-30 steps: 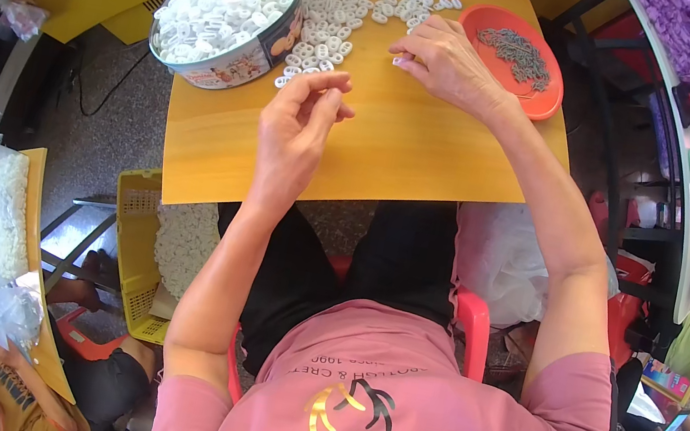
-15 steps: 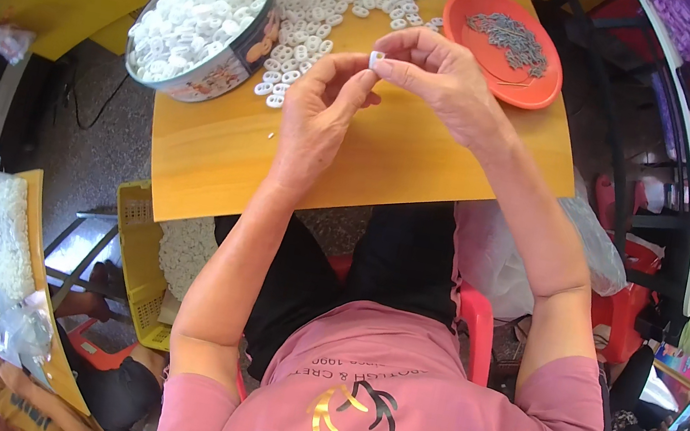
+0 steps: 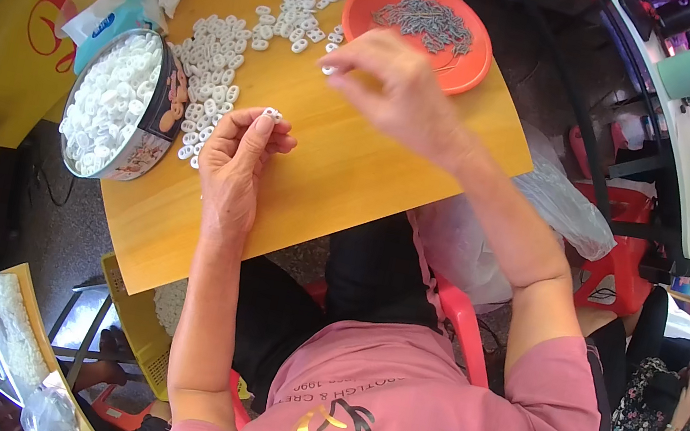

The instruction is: Assembling small metal components into white plastic tags.

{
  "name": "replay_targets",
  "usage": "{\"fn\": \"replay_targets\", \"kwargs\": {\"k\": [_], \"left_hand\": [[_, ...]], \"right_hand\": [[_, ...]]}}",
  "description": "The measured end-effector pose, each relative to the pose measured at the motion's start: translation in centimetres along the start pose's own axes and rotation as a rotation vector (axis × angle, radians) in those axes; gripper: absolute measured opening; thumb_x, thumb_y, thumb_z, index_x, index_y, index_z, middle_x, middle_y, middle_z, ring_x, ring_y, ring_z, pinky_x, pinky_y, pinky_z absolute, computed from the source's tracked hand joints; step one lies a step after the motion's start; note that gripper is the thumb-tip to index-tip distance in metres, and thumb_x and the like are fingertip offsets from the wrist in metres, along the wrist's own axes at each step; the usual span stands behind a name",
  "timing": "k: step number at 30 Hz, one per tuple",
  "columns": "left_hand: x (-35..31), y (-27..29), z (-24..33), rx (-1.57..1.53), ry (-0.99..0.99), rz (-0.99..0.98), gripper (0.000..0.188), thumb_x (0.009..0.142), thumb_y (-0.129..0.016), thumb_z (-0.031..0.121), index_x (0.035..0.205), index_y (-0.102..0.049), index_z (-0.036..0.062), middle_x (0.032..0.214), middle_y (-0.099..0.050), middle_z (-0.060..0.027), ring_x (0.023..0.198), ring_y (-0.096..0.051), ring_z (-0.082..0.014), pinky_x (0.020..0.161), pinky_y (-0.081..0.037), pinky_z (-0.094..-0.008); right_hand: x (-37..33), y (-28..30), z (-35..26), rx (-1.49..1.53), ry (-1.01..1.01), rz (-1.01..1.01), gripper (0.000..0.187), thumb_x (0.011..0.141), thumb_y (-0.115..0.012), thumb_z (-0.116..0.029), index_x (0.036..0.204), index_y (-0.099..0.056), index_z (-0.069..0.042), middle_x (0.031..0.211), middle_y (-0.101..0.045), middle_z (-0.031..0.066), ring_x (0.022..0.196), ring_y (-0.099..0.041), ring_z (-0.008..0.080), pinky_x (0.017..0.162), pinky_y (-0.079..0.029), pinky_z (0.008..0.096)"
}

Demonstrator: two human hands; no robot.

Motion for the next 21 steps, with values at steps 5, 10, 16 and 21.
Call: {"fn": "replay_targets", "kwargs": {"k": [5, 10, 16, 21], "left_hand": [[0.1, -0.6, 0.0, 0.014, 0.018, -0.016, 0.015, 0.096, -0.062, 0.014, 0.104, -0.063, 0.0005, 0.092, -0.068, -0.008, 0.081, -0.065, -0.015, 0.078, -0.051, -0.0273], [0.0, -0.8, 0.1, 0.11, 0.0, -0.015, 0.016, 0.096, -0.062, 0.014, 0.103, -0.063, -0.0004, 0.092, -0.068, -0.0078, 0.08, -0.064, -0.0145, 0.078, -0.05, -0.027], [-0.1, -1.0, 0.1, 0.157, -0.004, -0.018, 0.018, 0.096, -0.062, 0.015, 0.104, -0.063, -0.0012, 0.092, -0.068, -0.0081, 0.08, -0.064, -0.0144, 0.078, -0.05, -0.0269], [-0.1, -0.7, 0.0, 0.152, -0.01, -0.02, 0.018, 0.097, -0.062, 0.015, 0.104, -0.063, -0.0016, 0.092, -0.068, -0.0085, 0.08, -0.064, -0.0146, 0.079, -0.05, -0.027]], "right_hand": [[-1.1, 6.0, 9.5, -0.29, -0.323, -0.15, 0.015, 0.084, -0.069, -0.013, 0.094, -0.069, -0.002, 0.089, -0.068, 0.0109, 0.081, -0.066, 0.0215, 0.076, -0.052, 0.0315], [-2.0, 6.7, 11.8, -0.457, -0.397, -0.336, 0.014, 0.084, -0.068, -0.015, 0.092, -0.069, -0.003, 0.082, -0.067, 0.0096, 0.078, -0.065, 0.0218, 0.072, -0.052, 0.0335], [-1.8, 5.8, 11.0, -0.553, -0.238, -0.375, 0.014, 0.086, -0.066, -0.014, 0.093, -0.069, -0.003, 0.084, -0.066, 0.0098, 0.079, -0.065, 0.0247, 0.073, -0.052, 0.034], [-1.2, 6.1, 10.7, -0.381, -0.275, -0.271, 0.014, 0.085, -0.066, -0.016, 0.093, -0.069, -0.006, 0.087, -0.068, 0.0109, 0.083, -0.066, 0.03, 0.076, -0.052, 0.0399]]}}
Point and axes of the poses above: each hand's wrist, its own x-axis towards the middle knuckle, its own y-axis out of the back of the hand, z = x × y, the point moved 8 cm from there along x, towards the middle knuckle
